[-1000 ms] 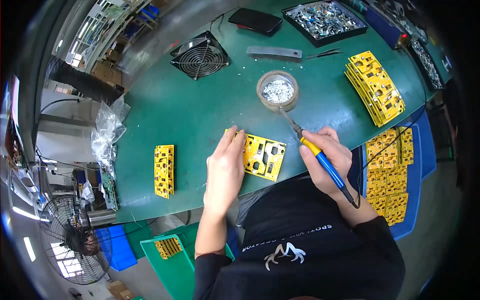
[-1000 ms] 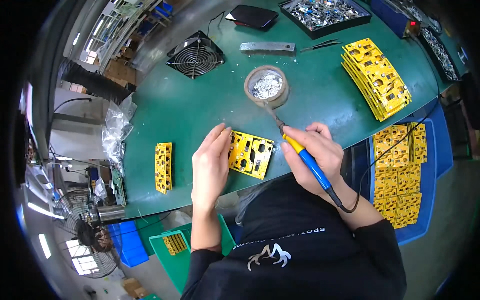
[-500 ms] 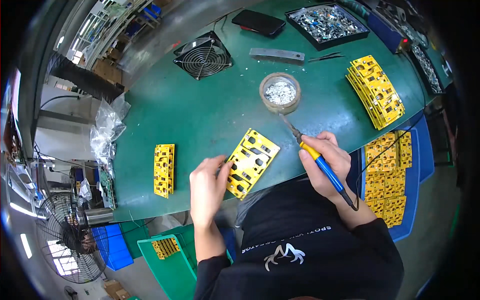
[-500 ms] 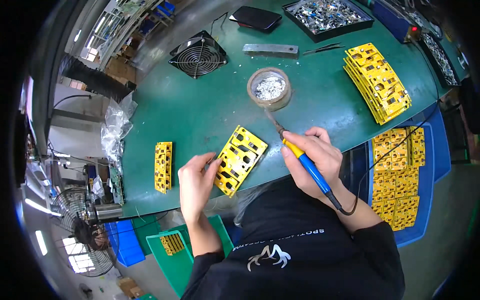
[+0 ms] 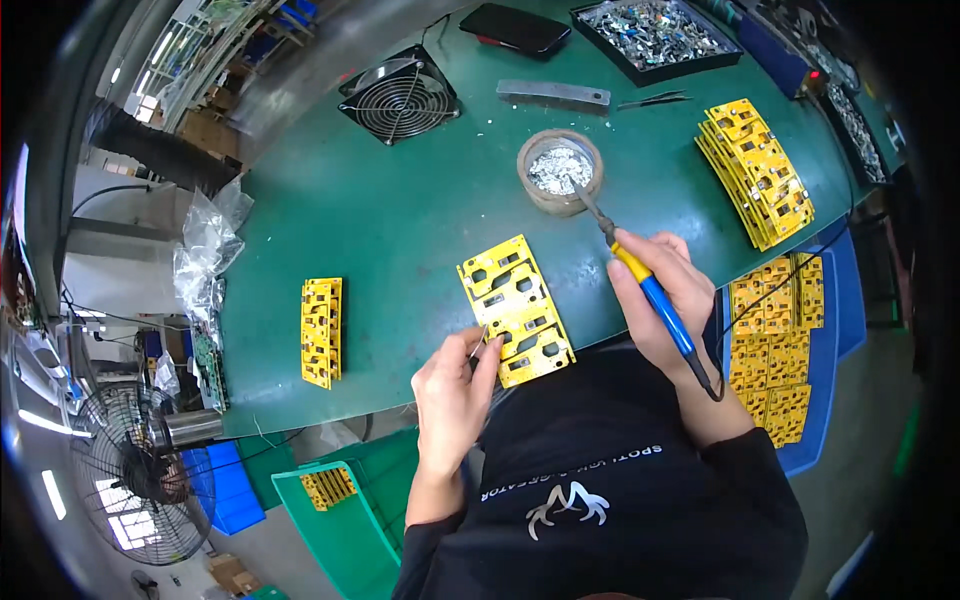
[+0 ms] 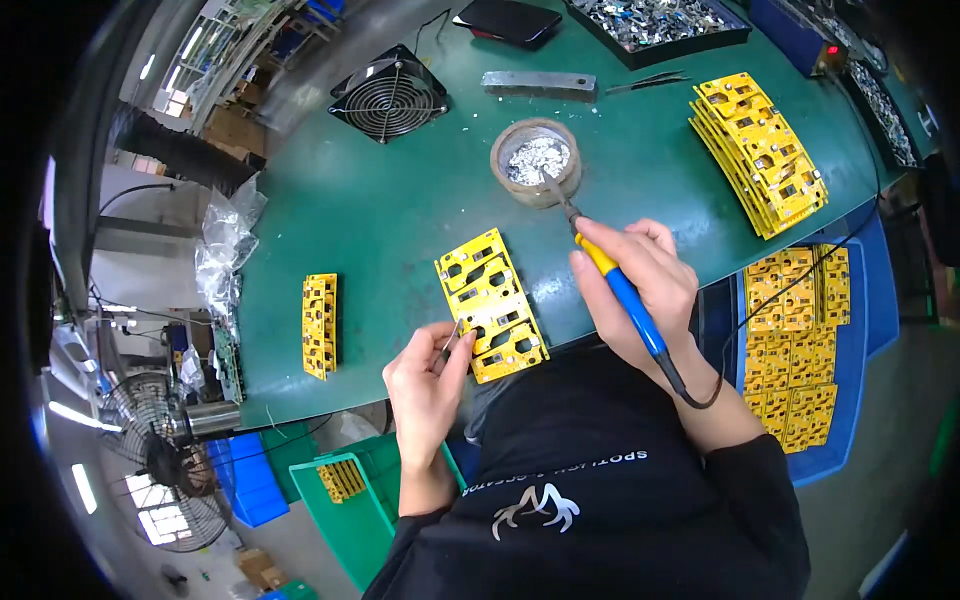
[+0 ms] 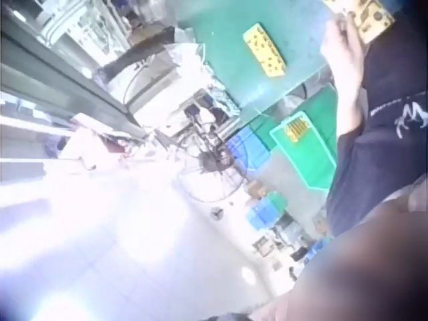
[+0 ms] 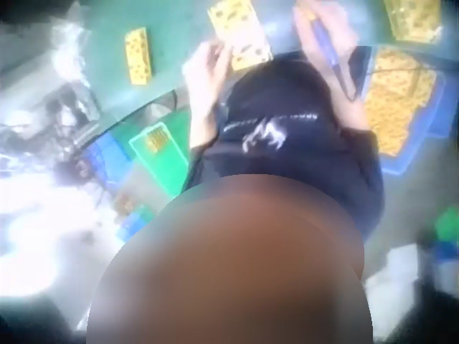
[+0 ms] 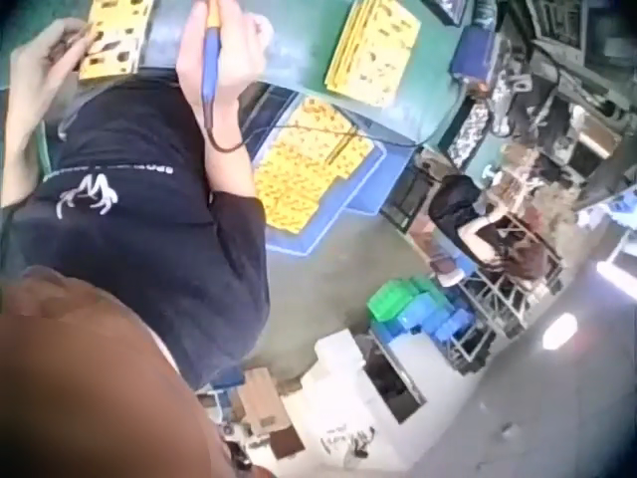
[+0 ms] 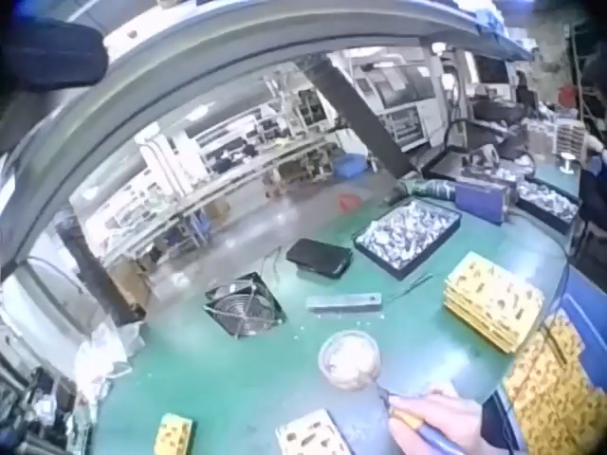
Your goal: The person solders components onto multiple printed circuit boards using a soldering iron and solder wire, with pliers to manipulate the components.
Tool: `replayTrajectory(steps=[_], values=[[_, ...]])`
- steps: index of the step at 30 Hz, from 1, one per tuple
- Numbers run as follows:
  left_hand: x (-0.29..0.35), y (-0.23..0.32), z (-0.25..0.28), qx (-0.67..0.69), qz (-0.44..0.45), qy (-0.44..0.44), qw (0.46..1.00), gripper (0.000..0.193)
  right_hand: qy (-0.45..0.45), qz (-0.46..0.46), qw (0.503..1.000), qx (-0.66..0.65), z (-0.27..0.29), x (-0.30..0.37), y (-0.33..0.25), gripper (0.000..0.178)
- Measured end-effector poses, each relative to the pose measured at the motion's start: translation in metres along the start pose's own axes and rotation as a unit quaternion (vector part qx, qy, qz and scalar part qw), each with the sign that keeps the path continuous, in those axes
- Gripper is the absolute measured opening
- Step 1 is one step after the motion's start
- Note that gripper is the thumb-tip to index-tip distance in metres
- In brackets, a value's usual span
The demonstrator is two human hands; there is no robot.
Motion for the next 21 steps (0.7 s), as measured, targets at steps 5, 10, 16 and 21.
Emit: replayTrajectory(steps=[5, 10, 16, 21], values=[[-0.002, 0.005, 0.007, -0.046, -0.052, 0.044, 0.997, 0.012, -0.007, 0.018, 1.0, 0.008, -0.002, 0.002, -0.002, 0.031], [-0.002, 0.019, 0.008, -0.097, -0.074, 0.038, 0.992, 0.013, -0.005, 0.012, 0.999, -0.042, 0.001, 0.014, -0.004, 0.029], [-0.005, 0.034, 0.008, -0.106, -0.178, 0.083, 0.975, 0.009, -0.046, 0.038, 0.993, -0.106, -0.005, 0.022, -0.02, 0.02], [-0.006, 0.04, -0.005, -0.091, -0.195, 0.06, 0.975, 0.013, -0.06, 0.056, 0.988, -0.13, -0.009, 0.023, -0.031, 0.017]])
Point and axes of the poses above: each hand's wrist, its own x-axis away from the middle knuckle, its own z-axis out of the back of the hand, y = z × x, the point moved 9 cm from there along -x, towards the middle knuckle, and after that the axes turned 1 degree about z, right-handed, at the moved point
